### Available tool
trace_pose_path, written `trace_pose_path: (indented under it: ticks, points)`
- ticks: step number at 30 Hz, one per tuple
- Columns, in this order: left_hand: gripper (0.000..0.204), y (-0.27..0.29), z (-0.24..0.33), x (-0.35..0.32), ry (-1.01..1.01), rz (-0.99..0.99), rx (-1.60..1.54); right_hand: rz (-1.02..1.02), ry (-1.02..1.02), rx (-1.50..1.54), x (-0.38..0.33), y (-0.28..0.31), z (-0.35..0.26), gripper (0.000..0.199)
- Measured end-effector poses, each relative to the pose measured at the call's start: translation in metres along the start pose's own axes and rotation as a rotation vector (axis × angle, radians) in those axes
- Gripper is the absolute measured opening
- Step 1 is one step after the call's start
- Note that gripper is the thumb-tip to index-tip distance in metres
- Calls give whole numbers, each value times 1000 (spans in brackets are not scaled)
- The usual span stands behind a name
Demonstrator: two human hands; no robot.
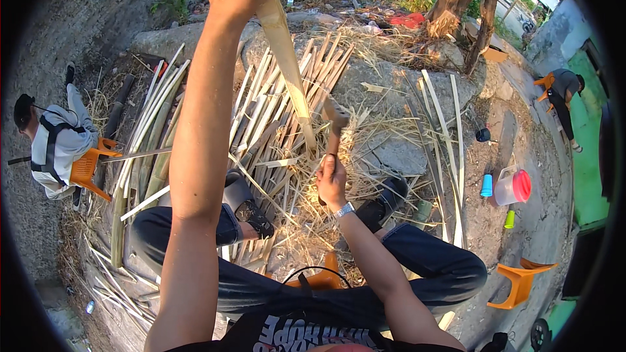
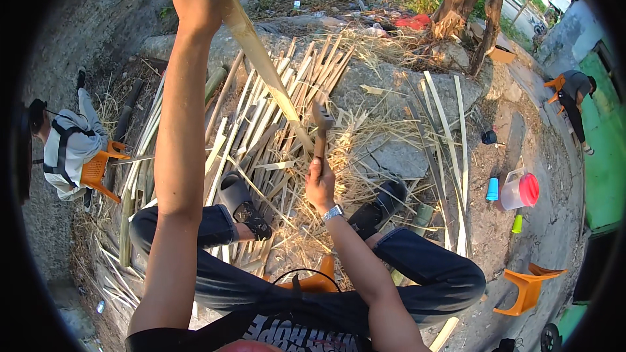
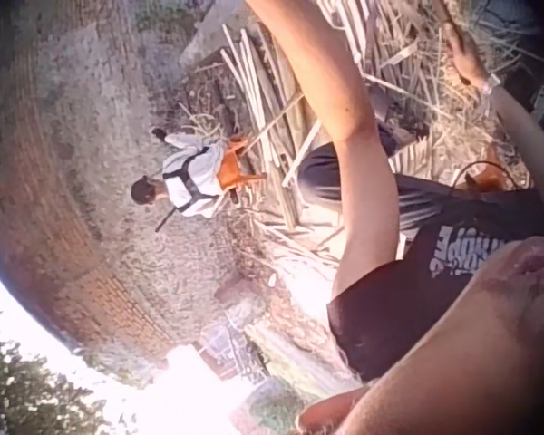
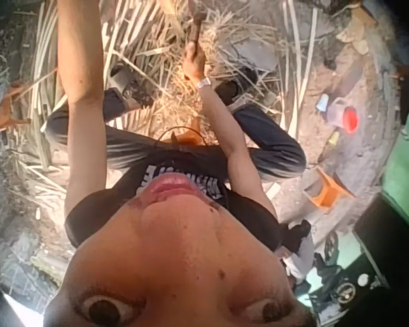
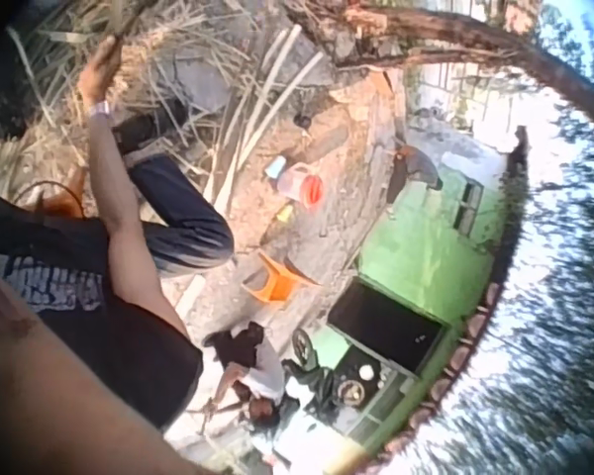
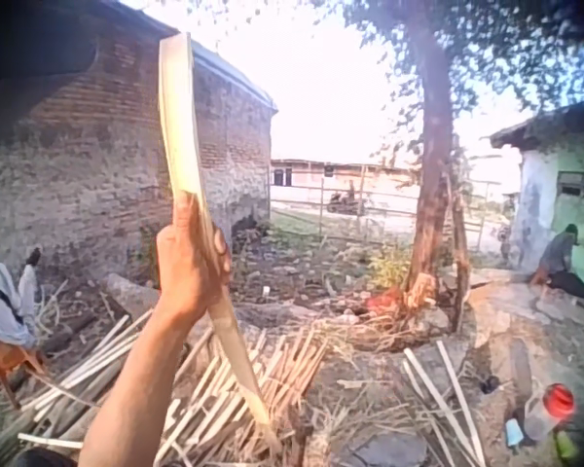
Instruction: Using a small axe to shape and refine strips of bamboo.
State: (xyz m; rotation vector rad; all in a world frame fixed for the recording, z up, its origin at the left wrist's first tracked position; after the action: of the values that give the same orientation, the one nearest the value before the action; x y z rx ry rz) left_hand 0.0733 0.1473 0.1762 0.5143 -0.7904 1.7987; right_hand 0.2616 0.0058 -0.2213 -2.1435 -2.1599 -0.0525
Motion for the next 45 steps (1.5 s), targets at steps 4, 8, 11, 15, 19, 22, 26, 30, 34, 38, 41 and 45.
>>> trace_pose_path:
  ticks: [4, 8, 11, 15, 19, 22, 26, 30, 34, 38, 41, 45]
  points:
    - [69, -9, 4, -15, 2, -39, 49, -141, -935, -108, -17, 37, 106, 55]
    - [70, 7, 7, -7, -62, -16, 36, -156, -730, -68, -41, 23, 61, 52]
    - [69, 2, 4, -4, 3, -19, 1, 50, -450, -19, -9, 11, 33, 53]
    - [68, 14, 1, -2, -27, 36, 65, 114, -261, 375, -3, -13, -14, 48]
    - [69, 11, 5, -2, -43, 56, 45, -104, -208, -282, 11, 2, 45, 58]
    - [65, 20, 3, -5, -47, 49, 39, -156, -784, -313, 14, 31, 97, 62]
    - [73, 58, 20, -19, -18, -94, 60, -98, -752, -162, -7, 43, 91, 56]
    - [70, 75, 38, -36, -28, 69, -30, 56, -853, 59, -15, 47, 62, 55]
    - [82, 105, 38, -59, -105, -35, -70, 135, -788, 105, -13, 70, 60, 55]
    - [71, 138, 45, -92, -17, -85, -80, 155, -764, 107, -13, 73, 24, 54]
    - [66, 129, 90, -93, -75, 73, -78, 188, -758, 127, -8, 74, 5, 55]
    - [57, 118, 167, -72, -129, 221, 66, 155, -719, 163, -3, 62, -21, 53]
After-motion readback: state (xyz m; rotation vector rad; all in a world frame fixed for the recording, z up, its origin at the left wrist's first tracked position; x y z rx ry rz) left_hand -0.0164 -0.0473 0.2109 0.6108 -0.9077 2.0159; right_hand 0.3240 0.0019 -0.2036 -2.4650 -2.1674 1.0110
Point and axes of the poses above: each hand's wrist, its own x-axis towards the middle knuckle, its own y-axis out of the back of the hand, z = x × y, the point moved 1 cm from there along x, towards the middle knuckle, and after that the axes turned 2 degrees about y, right-handed, at the moved point
